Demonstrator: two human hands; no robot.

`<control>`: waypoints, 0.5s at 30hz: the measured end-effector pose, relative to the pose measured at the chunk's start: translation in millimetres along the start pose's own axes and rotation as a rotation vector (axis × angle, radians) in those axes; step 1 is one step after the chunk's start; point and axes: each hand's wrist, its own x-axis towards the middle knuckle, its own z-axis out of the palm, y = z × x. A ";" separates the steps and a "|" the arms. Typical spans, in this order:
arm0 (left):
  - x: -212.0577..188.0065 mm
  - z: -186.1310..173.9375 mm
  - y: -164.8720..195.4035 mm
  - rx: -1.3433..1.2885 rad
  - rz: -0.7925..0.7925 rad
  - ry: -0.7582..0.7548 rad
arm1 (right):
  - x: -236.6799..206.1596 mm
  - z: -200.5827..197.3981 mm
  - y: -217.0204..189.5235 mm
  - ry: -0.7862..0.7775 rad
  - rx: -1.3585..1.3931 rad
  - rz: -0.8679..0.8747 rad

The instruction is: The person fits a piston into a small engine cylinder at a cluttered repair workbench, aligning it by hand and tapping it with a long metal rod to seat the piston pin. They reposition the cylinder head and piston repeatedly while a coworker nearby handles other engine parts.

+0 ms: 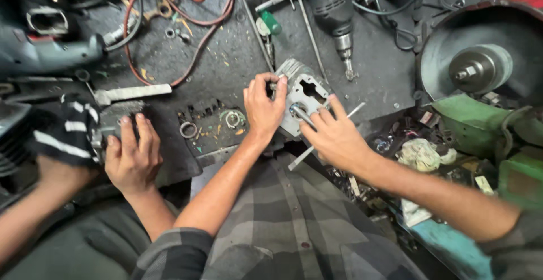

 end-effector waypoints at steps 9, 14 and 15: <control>4.4 0.6 -1.6 -0.003 0.062 0.060 | 6.6 60.4 4.4 -0.311 0.294 0.134; 5.3 -1.2 1.3 0.006 0.049 0.031 | -2.1 70.1 -12.5 -0.010 1.316 0.888; 5.8 -0.7 1.1 0.004 0.065 0.028 | -2.8 70.4 -14.0 0.081 1.652 1.098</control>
